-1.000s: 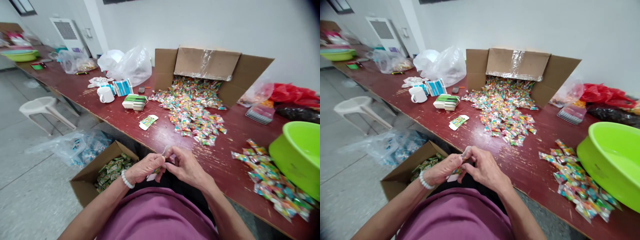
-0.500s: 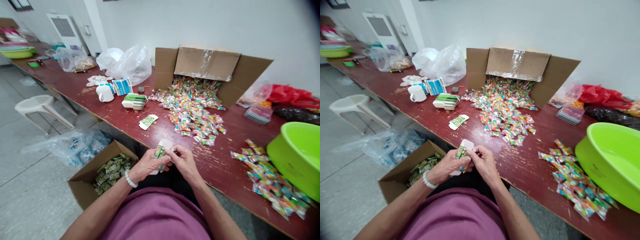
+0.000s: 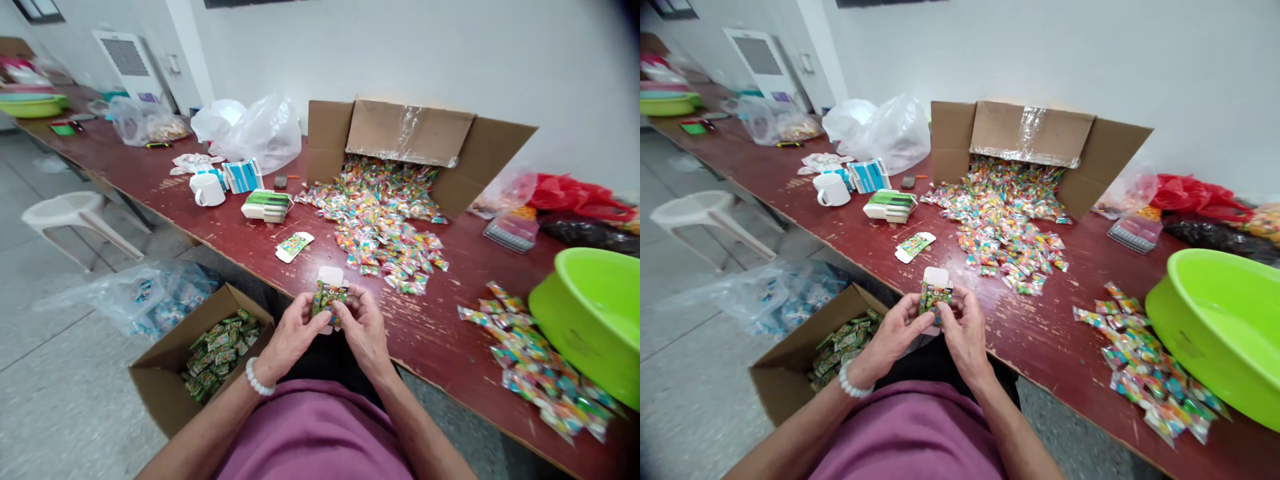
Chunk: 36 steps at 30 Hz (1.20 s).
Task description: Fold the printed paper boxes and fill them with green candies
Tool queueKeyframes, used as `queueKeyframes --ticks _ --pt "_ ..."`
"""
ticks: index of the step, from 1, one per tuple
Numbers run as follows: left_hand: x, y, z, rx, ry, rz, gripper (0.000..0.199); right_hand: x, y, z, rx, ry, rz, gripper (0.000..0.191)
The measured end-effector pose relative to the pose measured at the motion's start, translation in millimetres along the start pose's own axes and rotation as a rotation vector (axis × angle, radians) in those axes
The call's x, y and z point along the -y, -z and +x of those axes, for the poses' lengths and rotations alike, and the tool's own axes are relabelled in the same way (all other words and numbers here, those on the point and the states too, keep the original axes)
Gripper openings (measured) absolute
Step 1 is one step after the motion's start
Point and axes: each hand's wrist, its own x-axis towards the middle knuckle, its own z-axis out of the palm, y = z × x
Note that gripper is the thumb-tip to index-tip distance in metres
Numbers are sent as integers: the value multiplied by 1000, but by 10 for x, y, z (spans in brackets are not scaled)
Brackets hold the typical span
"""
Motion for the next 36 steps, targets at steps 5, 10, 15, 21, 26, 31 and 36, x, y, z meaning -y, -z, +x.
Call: queueKeyframes --ticks 5,10,15,21,26,31,36 --pt "-5 43 -8 -132 -81 140 70 1 58 22 38 31 -70 43" --pt "-62 14 -33 -43 -48 143 68 -32 17 -13 25 53 -16 47" --pt "-45 44 4 71 9 -103 48 -35 95 27 40 50 -56 26" --pt "-31 97 49 88 2 44 25 47 226 149 120 -117 -11 29" --pt "-8 96 60 81 3 39 24 31 246 189 172 -118 18 32" --pt "-5 78 54 82 196 -211 53 28 256 198 143 4 -118 21" --pt "44 23 62 155 412 -316 63 55 253 212 295 135 -265 19"
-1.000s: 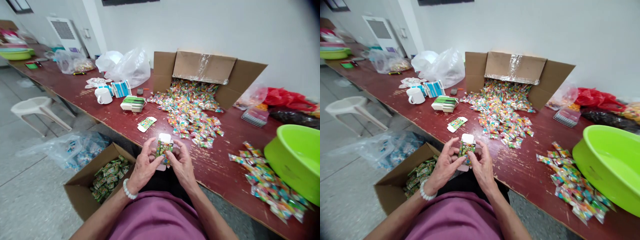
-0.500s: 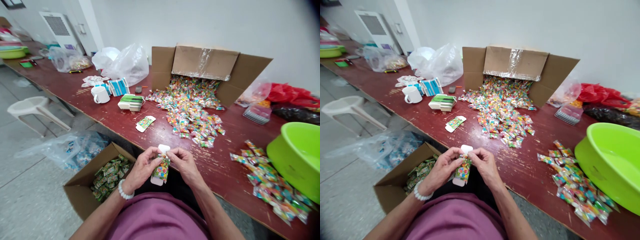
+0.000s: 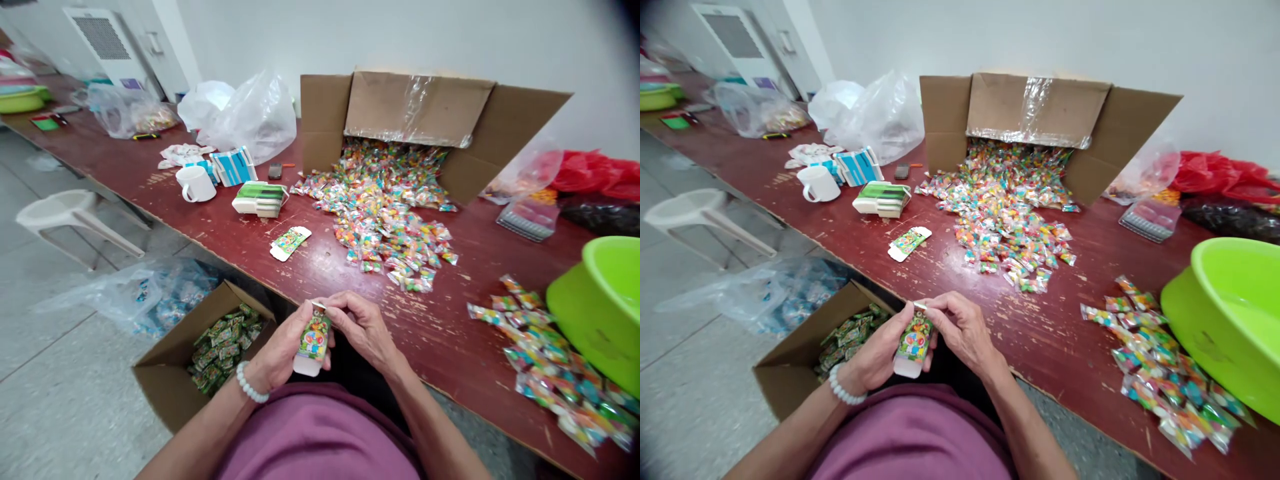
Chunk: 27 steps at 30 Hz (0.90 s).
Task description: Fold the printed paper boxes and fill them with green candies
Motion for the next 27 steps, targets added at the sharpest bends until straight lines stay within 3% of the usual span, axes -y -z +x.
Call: queueKeyframes --ticks 3,8,14,17,20,23,27 --pt "7 -14 42 -66 -26 22 65 36 16 29 34 -73 66 20" --pt "-25 -6 91 -37 -27 117 75 66 50 120 68 -167 9 16" --pt "-32 49 72 -35 -75 298 83 38 43 165 13 -248 152 22" --pt "-31 56 56 -54 -91 317 79 96 45 122 119 -217 258 23" --pt "-5 35 65 -79 -104 288 76 108 17 37 219 -87 239 20" --pt "43 6 90 -127 -76 228 76 18 -62 -45 97 67 25 10" --pt "45 -13 87 -59 -43 115 60 -99 -3 -22 46 68 -140 10"
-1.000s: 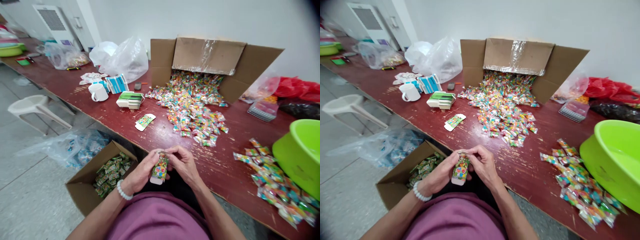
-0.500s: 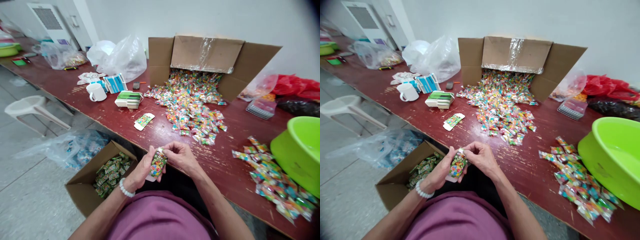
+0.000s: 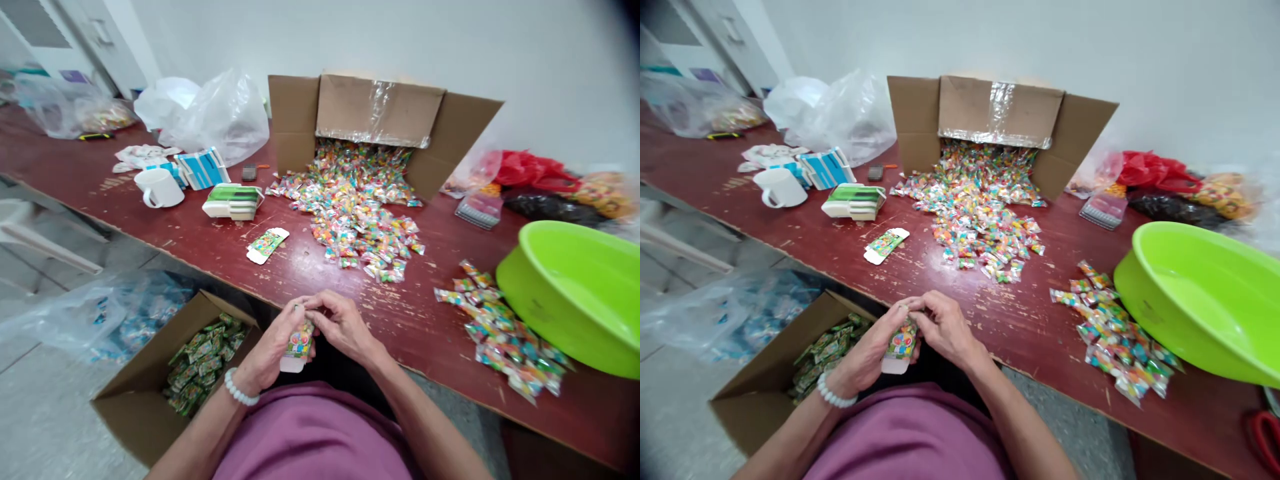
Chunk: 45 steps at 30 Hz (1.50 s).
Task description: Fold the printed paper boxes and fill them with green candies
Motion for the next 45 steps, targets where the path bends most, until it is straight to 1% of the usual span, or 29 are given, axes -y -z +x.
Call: queueKeyframes --ticks 2,3,5,6,7,8,9,11,12,13,15,17,18,20,21,23,25,26,28,29,31,32,35,38,40,41,42,44,45 --pt "-23 21 -28 69 23 -18 55 -56 217 43 -46 -18 -77 12" --pt "-28 44 -49 92 40 -12 52 -95 375 58 -112 -24 -140 15" --pt "-10 123 -103 118 83 5 46 -214 741 61 -315 -60 -348 22" --pt "13 183 -134 121 112 13 45 -295 924 46 -429 -100 -507 23" --pt "41 260 -165 114 133 23 44 -387 1091 20 -486 -181 -697 24" --pt "69 353 -197 99 142 44 45 -483 1230 -14 -492 -264 -843 26" --pt "92 462 -226 79 139 83 48 -576 1338 -52 -483 -302 -896 28" --pt "102 706 -280 50 88 241 55 -724 1452 -126 -428 -357 -951 28" --pt "85 828 -305 63 71 354 59 -771 1468 -153 -403 -366 -948 27" --pt "54 940 -331 104 79 479 57 -799 1465 -171 -383 -373 -949 25" --pt "-33 1105 -386 269 177 683 47 -809 1431 -179 -341 -369 -936 23" --pt "-121 1173 -439 393 283 795 37 -785 1386 -165 -262 -332 -877 22" --pt "-154 1174 -458 408 304 801 34 -770 1359 -157 -219 -310 -831 21" --pt "-190 1123 -470 338 274 711 33 -739 1283 -149 -170 -289 -727 16" --pt "-192 1078 -458 288 243 620 34 -719 1226 -149 -176 -293 -673 15" --pt "-174 958 -400 189 172 425 38 -651 1066 -153 -228 -313 -520 15" --pt "-142 804 -315 132 104 297 40 -519 850 -149 -254 -305 -304 17" --pt "-127 718 -271 124 66 263 40 -428 732 -142 -240 -284 -194 17" --pt "-106 545 -203 121 4 241 39 -216 507 -116 -156 -203 -64 15" --pt "-101 465 -183 126 -19 249 39 -108 412 -101 -103 -150 -57 12" --pt "-103 336 -173 135 -48 292 38 77 278 -73 -42 -24 -145 5" --pt "-107 291 -178 140 -57 326 37 147 238 -64 -20 37 -211 3" --pt "-115 223 -203 133 -71 468 35 274 201 -59 103 160 -368 11" --pt "-108 201 -207 91 -104 635 37 337 222 -59 273 174 -442 16" --pt "-102 189 -202 72 -124 698 39 355 236 -47 331 143 -398 14" --pt "-102 183 -201 70 -128 696 41 351 239 -38 329 109 -329 13" --pt "-103 178 -202 72 -129 670 42 336 236 -29 303 67 -237 16" --pt "-108 173 -211 82 -126 569 45 275 217 -15 184 -33 -32 28" --pt "-109 172 -217 90 -123 513 45 235 199 -11 115 -86 60 30"
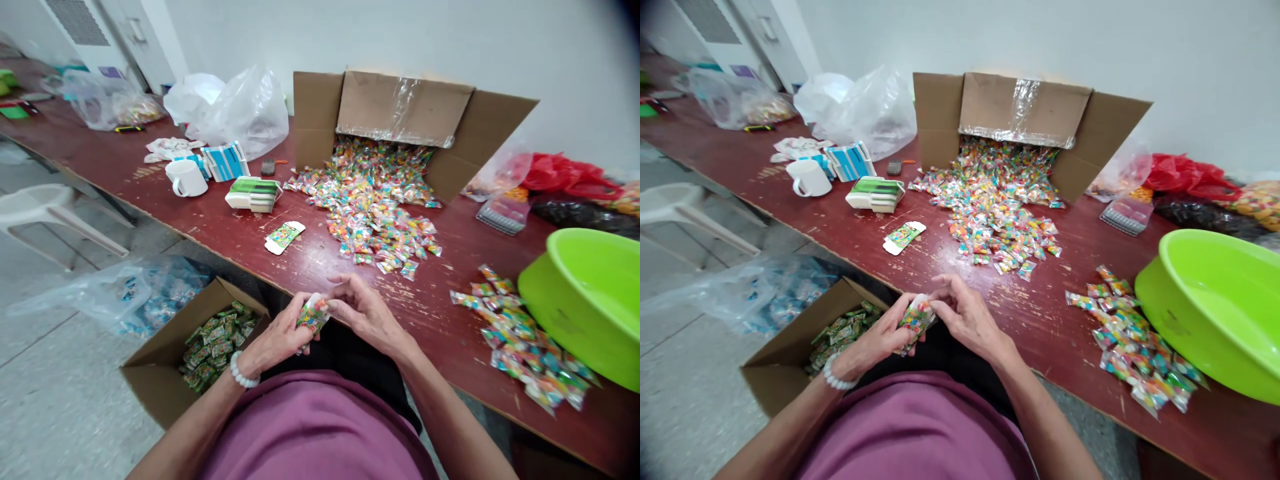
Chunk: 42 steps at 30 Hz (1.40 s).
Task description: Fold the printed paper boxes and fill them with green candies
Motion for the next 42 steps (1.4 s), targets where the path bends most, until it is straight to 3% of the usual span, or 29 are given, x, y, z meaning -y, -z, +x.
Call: queueKeyframes --ticks 3,8,12,15,18,20,23,26,29,31,34,37,42 --pt "9 -16 -7 0 -4 -143 38 -105 -64 18 -98 -100 150 22" --pt "45 -78 53 -94 34 -297 51 -100 -171 46 -108 -107 -13 11" --pt "29 -94 84 -143 48 -399 58 -76 -157 62 -219 -199 308 35" --pt "4 -108 74 -151 19 -482 53 -120 -136 44 -120 -296 516 45" --pt "-7 -137 70 -142 -18 -483 50 -170 -193 31 -20 -315 569 41" --pt "-9 -150 76 -148 -25 -474 48 -179 -268 38 -19 -312 605 34" --pt "-10 -140 91 -161 6 -528 47 -148 -356 46 -122 -230 575 26" --pt "-4 -112 99 -54 57 -697 56 -95 -338 23 -189 20 292 15" --pt "-1 -106 101 -4 126 -817 51 -49 -254 -13 -123 244 -50 10" --pt "-10 -119 101 -55 149 -806 41 -31 -219 -26 -81 273 -142 12" --pt "-34 -146 100 -131 123 -739 40 -38 -231 -15 -71 107 -30 17" --pt "-47 -162 93 -141 114 -706 56 -79 -269 26 -43 -127 211 22" --pt "-6 -159 88 -107 162 -612 77 -133 -283 91 27 -230 398 32"
